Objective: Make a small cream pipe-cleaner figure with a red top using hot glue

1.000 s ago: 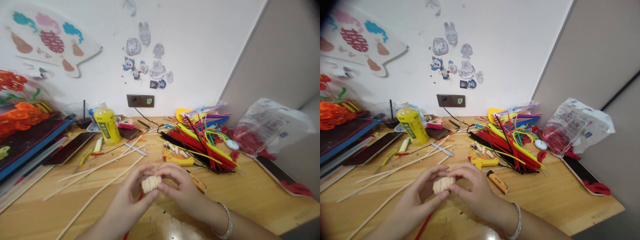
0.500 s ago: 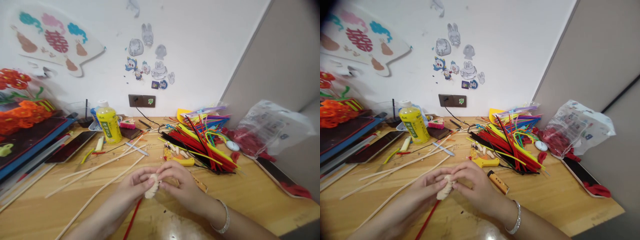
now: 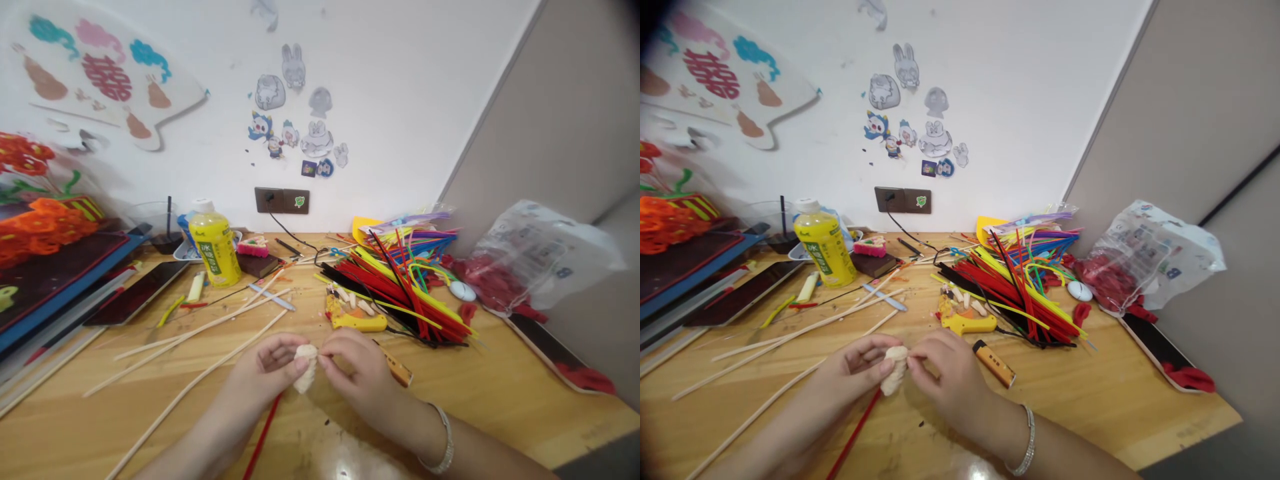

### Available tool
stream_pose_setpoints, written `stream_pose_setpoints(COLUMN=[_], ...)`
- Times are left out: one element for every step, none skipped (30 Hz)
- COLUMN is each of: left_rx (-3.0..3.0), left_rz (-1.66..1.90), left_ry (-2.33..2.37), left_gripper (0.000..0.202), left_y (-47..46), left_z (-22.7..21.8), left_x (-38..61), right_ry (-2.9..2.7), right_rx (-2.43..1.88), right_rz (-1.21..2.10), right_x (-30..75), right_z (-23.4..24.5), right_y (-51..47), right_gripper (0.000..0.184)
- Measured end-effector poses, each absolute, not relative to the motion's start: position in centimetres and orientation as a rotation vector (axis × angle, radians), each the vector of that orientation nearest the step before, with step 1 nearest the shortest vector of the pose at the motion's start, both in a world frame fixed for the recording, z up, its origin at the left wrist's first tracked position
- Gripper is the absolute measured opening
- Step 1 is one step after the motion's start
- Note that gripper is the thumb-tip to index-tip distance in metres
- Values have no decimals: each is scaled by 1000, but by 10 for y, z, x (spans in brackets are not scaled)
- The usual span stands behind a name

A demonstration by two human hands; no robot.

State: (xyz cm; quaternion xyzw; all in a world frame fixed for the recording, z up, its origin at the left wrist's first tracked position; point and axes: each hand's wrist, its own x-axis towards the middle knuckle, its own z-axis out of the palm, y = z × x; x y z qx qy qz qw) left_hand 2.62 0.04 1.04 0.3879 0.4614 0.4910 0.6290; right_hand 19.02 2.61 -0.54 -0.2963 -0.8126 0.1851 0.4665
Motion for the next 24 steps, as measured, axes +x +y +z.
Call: stream_pose_setpoints(left_rx=[862, 830, 799, 780, 777, 788, 807, 827, 843, 852, 857, 862, 871, 882, 896, 914, 936, 958, 976, 989, 990, 982, 972, 961], left_rz=[1112, 1089, 1059, 1025, 988, 950, 917, 893, 870, 848, 836, 827, 824, 832, 847, 869, 893, 914, 937, 950, 959, 970, 977, 980], left_ry=[1063, 1068, 1068, 1063, 1051, 1035, 1017, 998, 976, 953, 936, 924, 918, 921, 932, 946, 957, 962, 958, 943, 926, 910, 896, 883], left_gripper=[28, 31, 35, 37, 37, 36, 33, 30, 27, 25, 23, 22, 22, 23, 24, 25, 26, 26, 26, 25, 24, 24, 25, 26], left_y=[0, 0, -1, -1, -1, 0, 0, 0, 1, 1, 1, 1, 1, 1, 2, 2, 3, 4, 4, 5, 5, 5, 4, 3], left_z=[10, 10, 10, 10, 10, 10, 10, 11, 11, 12, 12, 13, 13, 13, 12, 11, 10, 9, 8, 6, 5, 5, 4, 3], left_x=[27, 27, 27, 27, 27, 26, 25, 24, 23, 22, 21, 21, 21, 21, 21, 21, 21, 21, 21, 21, 21, 21, 21, 21], right_ry=[-2003, -2006, -2001, -1989, -1976, -1965, -1956, -1949, -1941, -1931, -1921, -1912, -1908, -1908, -1914, -1923, -1927, -1924, -1916, -1904, -1891, -1881, -1878, -1880], right_rx=[-716, -709, -707, -708, -711, -713, -713, -712, -708, -703, -697, -690, -682, -677, -675, -677, -679, -686, -695, -706, -718, -726, -726, -714], right_rz=[444, 446, 458, 477, 496, 510, 519, 526, 530, 541, 557, 578, 595, 601, 600, 593, 584, 582, 592, 615, 645, 675, 699, 715], right_x=[190, 189, 189, 189, 189, 189, 189, 189, 189, 189, 190, 190, 190, 190, 191, 191, 192, 192, 192, 192, 193, 193, 193, 193], right_z=[-6, -7, -7, -8, -8, -8, -7, -6, -6, -5, -4, -3, -3, -2, -2, -2, -1, -1, -1, 0, 0, 1, 2, 3], right_y=[26, 25, 25, 25, 24, 24, 24, 24, 23, 23, 23, 24, 24, 25, 26, 27, 28, 29, 30, 30, 30, 29, 28, 27], right_gripper=[13, 13, 13, 14, 13, 13, 13, 13, 13, 12, 11, 11, 10, 10, 10, 10, 11, 11, 10, 10, 9, 9, 8, 7])
